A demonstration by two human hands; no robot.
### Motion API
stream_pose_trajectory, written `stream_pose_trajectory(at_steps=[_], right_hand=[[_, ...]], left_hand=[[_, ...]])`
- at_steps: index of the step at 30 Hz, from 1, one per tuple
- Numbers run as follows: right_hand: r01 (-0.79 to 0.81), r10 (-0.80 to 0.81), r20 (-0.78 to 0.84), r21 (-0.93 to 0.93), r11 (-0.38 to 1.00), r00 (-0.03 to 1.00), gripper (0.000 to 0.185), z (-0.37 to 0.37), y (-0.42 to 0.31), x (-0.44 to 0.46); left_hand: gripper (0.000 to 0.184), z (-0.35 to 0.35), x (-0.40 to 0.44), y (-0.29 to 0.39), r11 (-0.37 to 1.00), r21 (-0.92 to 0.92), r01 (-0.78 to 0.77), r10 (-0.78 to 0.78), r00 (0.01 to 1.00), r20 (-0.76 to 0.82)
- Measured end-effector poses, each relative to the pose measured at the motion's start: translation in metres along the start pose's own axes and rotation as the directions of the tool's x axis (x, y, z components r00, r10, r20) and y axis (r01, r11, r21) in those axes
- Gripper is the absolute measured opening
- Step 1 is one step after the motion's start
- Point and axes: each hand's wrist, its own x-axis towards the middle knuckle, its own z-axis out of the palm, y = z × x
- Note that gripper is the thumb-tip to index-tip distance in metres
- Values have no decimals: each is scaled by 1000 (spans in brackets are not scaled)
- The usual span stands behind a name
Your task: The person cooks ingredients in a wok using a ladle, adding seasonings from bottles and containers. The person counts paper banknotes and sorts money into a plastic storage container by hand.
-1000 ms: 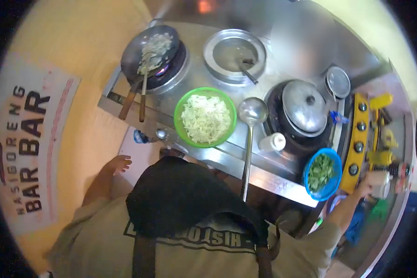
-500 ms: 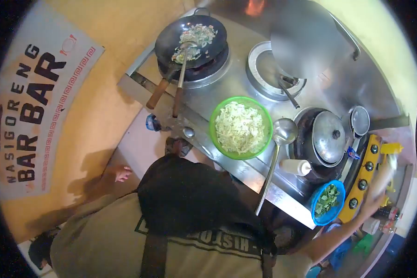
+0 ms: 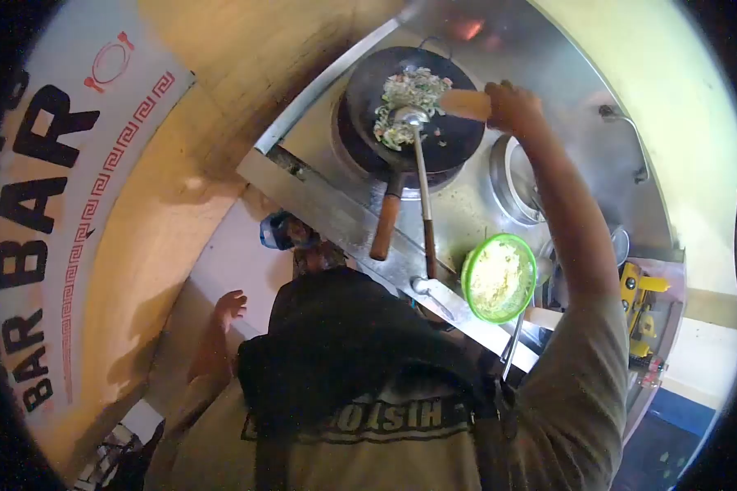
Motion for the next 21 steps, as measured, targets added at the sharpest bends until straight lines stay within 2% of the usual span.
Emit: stream_pose_trajectory(at_steps=[1, 3, 4, 5, 6, 7, 8, 9, 11, 12, 13, 14, 15, 16, 17, 18, 19, 20, 21], right_hand=[[-1, 2, 39, -17, 1000, 999, 51, -1, -14, 22], [6, -3, 84, -44, 999, 996, 50, 9, -37, 60], [-25, 28, 128, -26, 999, 991, 50, 26, -46, 75], [-58, 59, 171, -9, 998, 983, 49, 37, -56, 85], [-51, 53, 180, -19, 999, 982, 49, 42, -65, 85], [-44, 52, 225, -41, 998, 973, 50, 44, -72, 82], [-37, 53, 268, -62, 997, 962, 50, 46, -78, 82], [-31, 49, 272, -71, 997, 961, 50, 53, -73, 88], [63, -43, 209, -90, 994, 977, 48, 66, -54, 102], [61, -40, 212, -89, 994, 976, 48, 52, -58, 102], [34, -4, 209, -143, 989, 978, 47, 24, -63, 98], [5, 36, 200, -197, 980, 979, 45, 7, -65, 96], [-4, 46, 201, -201, 980, 979, 45, 5, -62, 101], [0, 43, 185, -226, 974, 982, 44, 4, -56, 110], [6, 38, 169, -252, 968, 985, 42, 0, -53, 115], [2, 44, 171, -260, 966, 984, 42, -3, -51, 117], [33, 23, 196, -280, 960, 980, 40, -10, -51, 119], [65, 2, 219, -297, 953, 976, 38, -15, -51, 121], [63, 4, 218, -301, 951, 976, 38, -16, -51, 124]], left_hand=[[51, -2, -14, -1, 1000, -7, 21, -20, 1000, 10], [48, 3, -58, 6, 983, 174, -51, 100, 953, -284], [48, -42, -28, -34, 890, 368, -270, 313, 948, -63], [47, -84, -1, -69, 697, 474, -538, 515, 836, 190], [47, -114, 15, -92, 479, 453, -752, 646, 651, 399], [45, -96, 2, -87, 721, 482, -497, 481, 860, 168], [44, -75, -12, -82, 928, 335, -163, 216, 968, -126], [42, -45, -34, -70, 993, 87, 79, -43, 931, -364], [41, -68, 11, -116, 997, 71, 39, -22, 974, -224], [41, -74, 27, -132, 998, 59, 21, -12, 988, -152], [41, -78, 33, -133, 998, 66, 23, -13, 989, -150], [41, -79, 41, -131, 885, 461, -58, 124, 986, -114], [41, -76, 42, -121, 619, 774, -129, 233, 972, -24], [41, -77, 47, -114, 615, 777, -136, 233, 972, -14], [45, -83, 58, -109, 987, 132, -92, 59, 970, 234], [49, -85, 67, -103, 821, -524, 226, 91, 854, 511], [49, -65, 45, -74, 923, -383, 29, 82, 959, 270], [49, -42, 20, -42, 993, -101, -67, 66, 998, -11], [49, -5, -21, 6, 988, 154, -5, 47, 961, -272]])
